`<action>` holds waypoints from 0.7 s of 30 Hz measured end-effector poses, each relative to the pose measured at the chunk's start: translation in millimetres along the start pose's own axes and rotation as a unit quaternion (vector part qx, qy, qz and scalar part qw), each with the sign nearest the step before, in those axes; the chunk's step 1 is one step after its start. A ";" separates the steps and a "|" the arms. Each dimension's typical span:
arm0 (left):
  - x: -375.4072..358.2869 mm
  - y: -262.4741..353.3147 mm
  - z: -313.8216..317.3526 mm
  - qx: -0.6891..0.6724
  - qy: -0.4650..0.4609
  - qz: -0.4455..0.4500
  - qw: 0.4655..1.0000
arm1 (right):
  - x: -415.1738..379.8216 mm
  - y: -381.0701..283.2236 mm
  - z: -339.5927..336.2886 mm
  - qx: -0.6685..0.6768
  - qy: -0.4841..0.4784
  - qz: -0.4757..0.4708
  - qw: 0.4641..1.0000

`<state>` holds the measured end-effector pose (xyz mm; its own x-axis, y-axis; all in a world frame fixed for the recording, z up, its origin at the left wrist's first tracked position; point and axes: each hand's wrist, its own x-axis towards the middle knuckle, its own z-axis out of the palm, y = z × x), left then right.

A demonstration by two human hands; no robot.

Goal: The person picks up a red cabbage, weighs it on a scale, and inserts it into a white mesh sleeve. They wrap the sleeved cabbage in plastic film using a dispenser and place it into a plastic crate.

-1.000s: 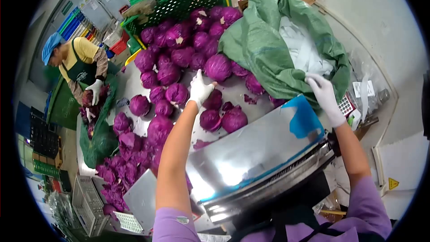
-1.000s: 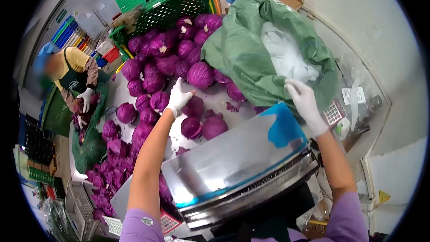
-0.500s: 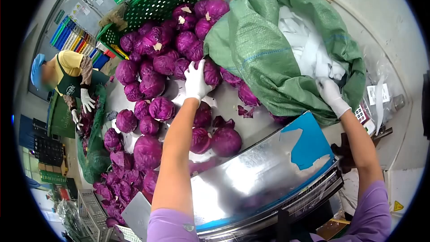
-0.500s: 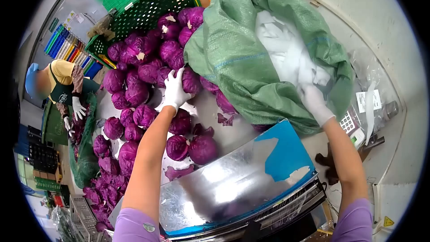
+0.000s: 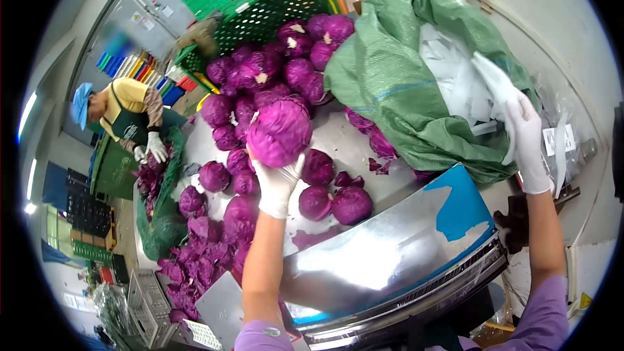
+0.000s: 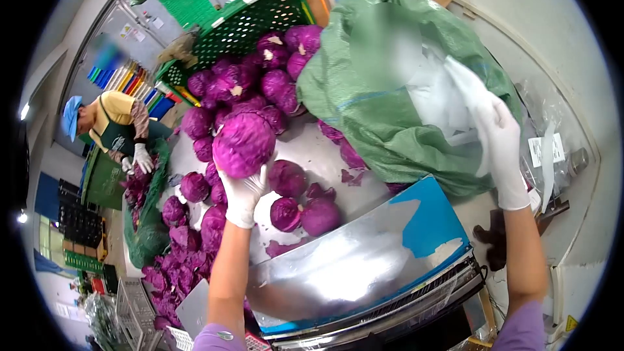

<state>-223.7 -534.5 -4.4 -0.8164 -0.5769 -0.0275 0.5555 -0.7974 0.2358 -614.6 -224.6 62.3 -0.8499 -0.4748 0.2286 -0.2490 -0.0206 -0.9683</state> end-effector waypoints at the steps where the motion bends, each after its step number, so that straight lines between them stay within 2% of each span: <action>1: -18.4 -11.0 10.0 0.006 -0.021 0.014 1.000 | -10.4 -5.5 6.7 -0.011 -0.032 -0.013 0.999; 2: -38.0 -20.3 23.7 -0.046 0.009 0.006 0.999 | -29.7 -23.7 23.4 -0.024 -0.064 -0.026 0.997; 4: -70.6 -33.7 32.9 -0.063 -0.010 0.006 0.998 | -69.4 -57.7 52.0 0.003 -0.150 -0.016 0.989; 6: -102.9 -49.9 52.9 -0.089 -0.002 -0.001 0.996 | -101.1 -56.1 76.1 0.062 -0.220 -0.045 0.972; 8: -132.7 -63.3 63.1 -0.089 -0.006 -0.001 0.996 | -132.6 -88.6 91.0 0.049 -0.318 -0.123 0.939; 9: -146.7 -71.8 69.8 -0.093 -0.003 0.004 0.996 | -148.8 -97.3 99.9 0.075 -0.324 -0.137 0.933; 10: -158.6 -80.3 78.6 -0.081 0.049 0.047 0.994 | -165.4 -105.5 108.8 0.100 -0.329 -0.151 0.927; 11: -171.2 -89.2 87.8 -0.069 0.101 0.089 0.989 | -184.6 -118.7 114.3 0.152 -0.333 -0.057 0.929; 12: -183.9 -98.1 100.2 -0.075 0.105 0.091 0.988 | -203.2 -145.3 116.5 0.120 -0.326 -0.011 0.938; 14: -209.1 -114.1 121.0 -0.104 0.054 0.066 0.991 | -227.4 -149.5 125.7 0.170 -0.374 -0.002 0.912; 15: -222.4 -118.8 112.3 -0.097 0.018 0.039 0.994 | -237.3 -148.8 128.2 0.165 -0.380 0.002 0.910; 17: -246.5 -129.4 112.8 -0.139 0.012 0.025 0.990 | -253.1 -149.7 133.1 0.153 -0.381 -0.063 0.910; 18: -257.0 -134.6 117.6 -0.176 0.002 0.006 0.984 | -259.4 -153.8 133.1 0.152 -0.387 -0.061 0.907; 21: -288.4 -144.7 105.6 -0.222 0.016 0.003 0.975 | -275.4 -165.6 131.6 0.248 -0.429 0.057 0.867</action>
<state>-85.4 -234.1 72.0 -0.8111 -0.5819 -0.0585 0.5801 -0.7877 -0.2073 -278.2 -206.3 146.5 -0.1452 -0.9737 0.1757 0.2257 -0.2055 -0.9523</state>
